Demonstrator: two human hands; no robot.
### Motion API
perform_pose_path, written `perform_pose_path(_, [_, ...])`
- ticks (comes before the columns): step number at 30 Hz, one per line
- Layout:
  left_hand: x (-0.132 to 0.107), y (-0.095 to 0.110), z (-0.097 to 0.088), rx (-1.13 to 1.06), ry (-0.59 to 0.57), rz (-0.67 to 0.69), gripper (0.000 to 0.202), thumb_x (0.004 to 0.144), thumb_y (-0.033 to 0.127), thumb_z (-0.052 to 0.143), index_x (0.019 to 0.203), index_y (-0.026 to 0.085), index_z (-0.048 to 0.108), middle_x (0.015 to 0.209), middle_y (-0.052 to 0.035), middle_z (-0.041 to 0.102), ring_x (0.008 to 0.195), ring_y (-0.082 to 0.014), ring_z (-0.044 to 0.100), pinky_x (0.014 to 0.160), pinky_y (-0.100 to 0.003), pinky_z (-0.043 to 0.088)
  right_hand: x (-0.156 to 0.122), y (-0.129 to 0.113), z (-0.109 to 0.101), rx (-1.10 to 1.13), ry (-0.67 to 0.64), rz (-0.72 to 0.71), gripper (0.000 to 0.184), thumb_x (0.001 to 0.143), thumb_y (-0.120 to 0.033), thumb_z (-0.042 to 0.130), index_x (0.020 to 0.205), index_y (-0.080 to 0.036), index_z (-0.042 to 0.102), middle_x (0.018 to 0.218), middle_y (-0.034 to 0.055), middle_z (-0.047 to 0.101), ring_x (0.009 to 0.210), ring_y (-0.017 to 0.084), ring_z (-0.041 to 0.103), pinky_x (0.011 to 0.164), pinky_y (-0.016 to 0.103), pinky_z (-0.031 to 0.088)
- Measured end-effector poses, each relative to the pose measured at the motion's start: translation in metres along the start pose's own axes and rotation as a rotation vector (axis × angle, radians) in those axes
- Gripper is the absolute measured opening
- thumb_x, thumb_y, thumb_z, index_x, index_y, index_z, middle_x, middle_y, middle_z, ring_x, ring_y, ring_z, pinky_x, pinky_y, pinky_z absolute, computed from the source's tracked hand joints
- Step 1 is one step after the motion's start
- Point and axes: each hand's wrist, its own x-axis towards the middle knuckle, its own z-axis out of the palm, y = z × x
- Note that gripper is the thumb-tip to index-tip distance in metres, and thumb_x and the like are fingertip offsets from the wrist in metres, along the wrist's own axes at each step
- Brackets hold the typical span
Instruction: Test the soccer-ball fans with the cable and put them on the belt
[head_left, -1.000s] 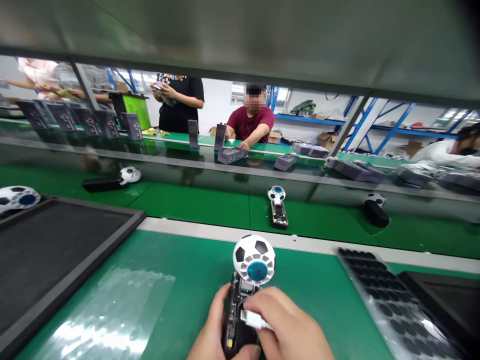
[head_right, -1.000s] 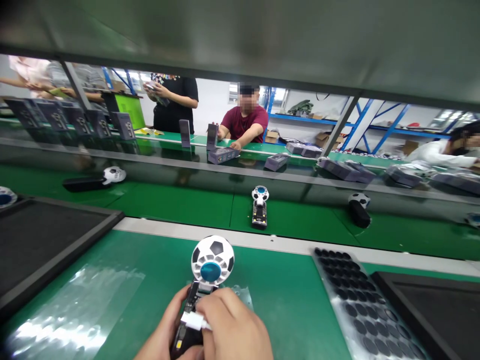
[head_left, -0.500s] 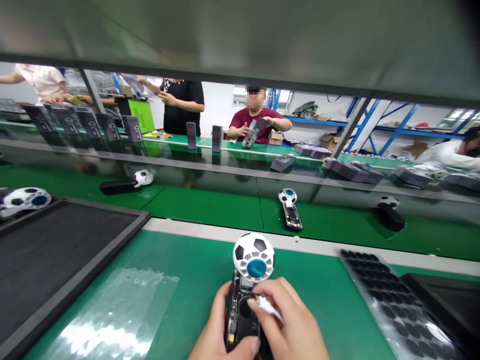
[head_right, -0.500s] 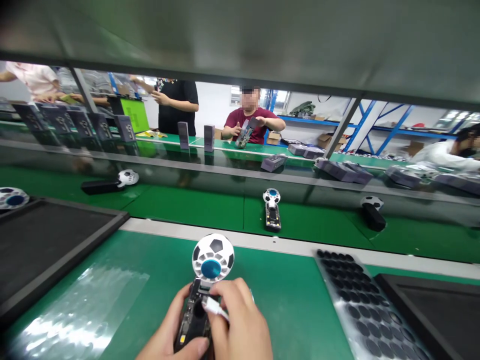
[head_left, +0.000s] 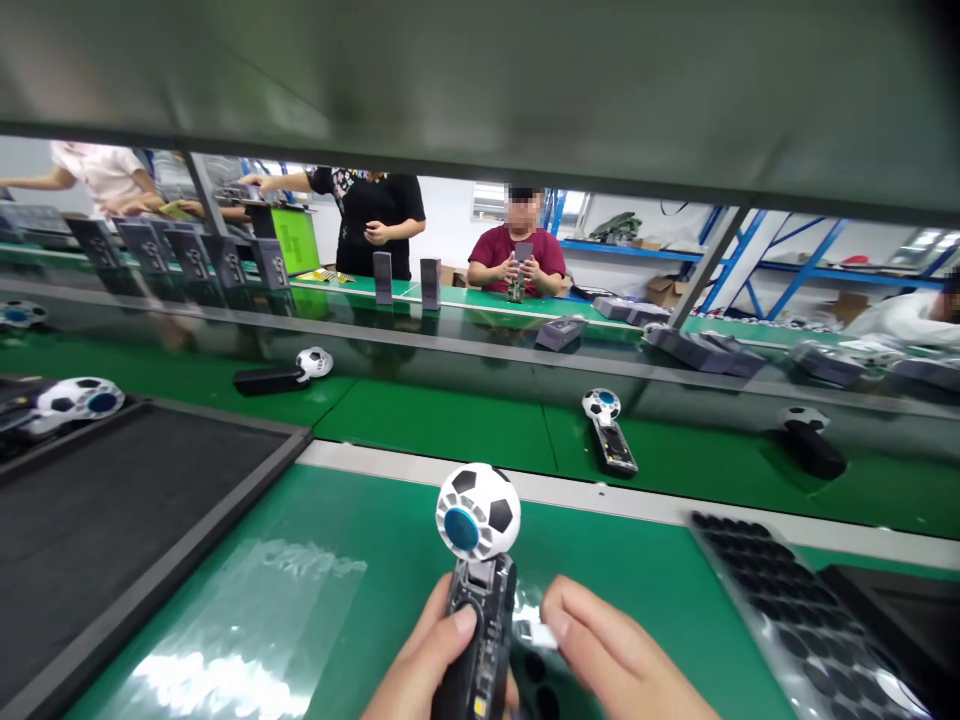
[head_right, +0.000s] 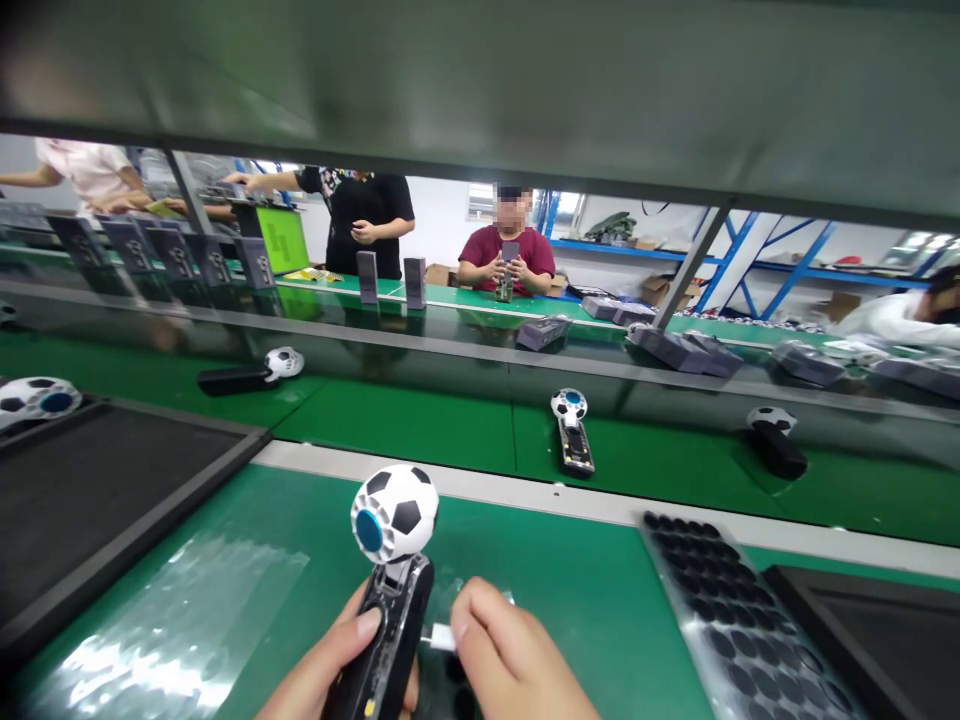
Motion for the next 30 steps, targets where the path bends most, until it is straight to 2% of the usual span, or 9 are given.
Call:
perform_pose_path(3, [-0.004,0.003,0.003,0.05,0.036,-0.018,0.06,0.084,0.035,0.037,0.128,0.017,0.0,0.057,-0.0067,0.063,0.052,-0.0217,0.062,0.046,-0.028,0.045,0.001,0.0,0.003,-0.249,-0.075,-0.121,0.021,0.083,-0.036,0.033,0.068,-0.023,0.04,0.065,-0.003,0.048,0.063,0.014,0.047,0.06,0.022,0.038])
perform_pose_path(5, [-0.004,0.003,0.004,0.055,0.065,-0.023,0.056,0.086,0.033,0.033,0.128,0.019,-0.001,0.055,-0.0055,0.062,0.052,-0.0212,0.062,0.046,-0.027,0.045,0.001,0.0,0.003,-0.377,-0.133,-0.152,0.019,0.085,-0.032,0.029,0.071,-0.023,0.038,0.068,-0.0022,0.05,0.063,0.014,0.048,0.058,0.022,0.038])
perform_pose_path(8, [-0.002,0.0,0.003,0.033,0.091,0.0,0.055,0.086,0.032,0.035,0.128,0.018,0.002,0.053,-0.0039,0.061,0.058,-0.0216,0.062,0.048,-0.027,0.045,0.002,0.001,0.001,-0.488,-0.137,-0.167,0.018,0.086,-0.031,0.028,0.073,-0.023,0.037,0.07,-0.0014,0.052,0.062,0.015,0.048,0.057,0.023,0.037])
perform_pose_path(14, [0.005,-0.009,-0.004,-0.003,0.103,0.021,0.061,0.08,0.043,0.048,0.125,0.018,0.015,0.057,-0.0024,0.061,0.065,-0.0206,0.062,0.056,-0.027,0.045,0.003,0.006,0.004,-0.534,-0.076,-0.138,0.02,0.087,-0.032,0.025,0.071,-0.023,0.034,0.069,-0.0016,0.051,0.062,0.015,0.049,0.057,0.023,0.039])
perform_pose_path(19, [0.003,-0.01,-0.01,0.075,0.144,0.023,0.072,0.071,0.05,0.056,0.125,0.023,0.016,0.066,-0.0026,0.063,0.065,-0.0204,0.062,0.058,-0.027,0.045,0.004,0.012,0.015,-0.504,0.035,-0.118,0.023,0.087,-0.036,0.023,0.07,-0.024,0.03,0.067,-0.0018,0.049,0.06,0.016,0.049,0.057,0.024,0.039])
perform_pose_path(24, [-0.002,-0.006,-0.01,0.154,0.209,0.002,0.07,0.074,0.052,0.051,0.128,0.027,0.015,0.076,-0.0037,0.065,0.063,-0.0201,0.063,0.06,-0.028,0.044,0.007,0.013,0.019,-0.386,-0.037,-0.137,0.023,0.087,-0.037,0.024,0.069,-0.023,0.03,0.065,-0.0022,0.048,0.061,0.015,0.048,0.057,0.022,0.037])
perform_pose_path(28, [-0.001,-0.007,-0.01,0.188,0.272,0.056,0.066,0.071,0.056,0.051,0.123,0.025,0.025,0.09,-0.0034,0.064,0.071,-0.0169,0.062,0.068,-0.026,0.043,0.007,0.011,0.019,-0.345,-0.094,-0.154,0.026,0.088,-0.037,0.024,0.076,-0.022,0.043,0.072,0.0005,0.055,0.068,0.016,0.052,0.062,0.023,0.038])
perform_pose_path(30, [0.0,-0.011,-0.009,0.209,0.281,0.079,0.063,0.07,0.057,0.051,0.119,0.024,0.029,0.091,-0.0029,0.064,0.067,-0.0139,0.06,0.065,-0.023,0.042,0.008,0.008,0.018,-0.341,-0.123,-0.159,0.029,0.087,-0.037,0.027,0.077,-0.022,0.048,0.073,0.0016,0.058,0.069,0.017,0.053,0.063,0.023,0.038])
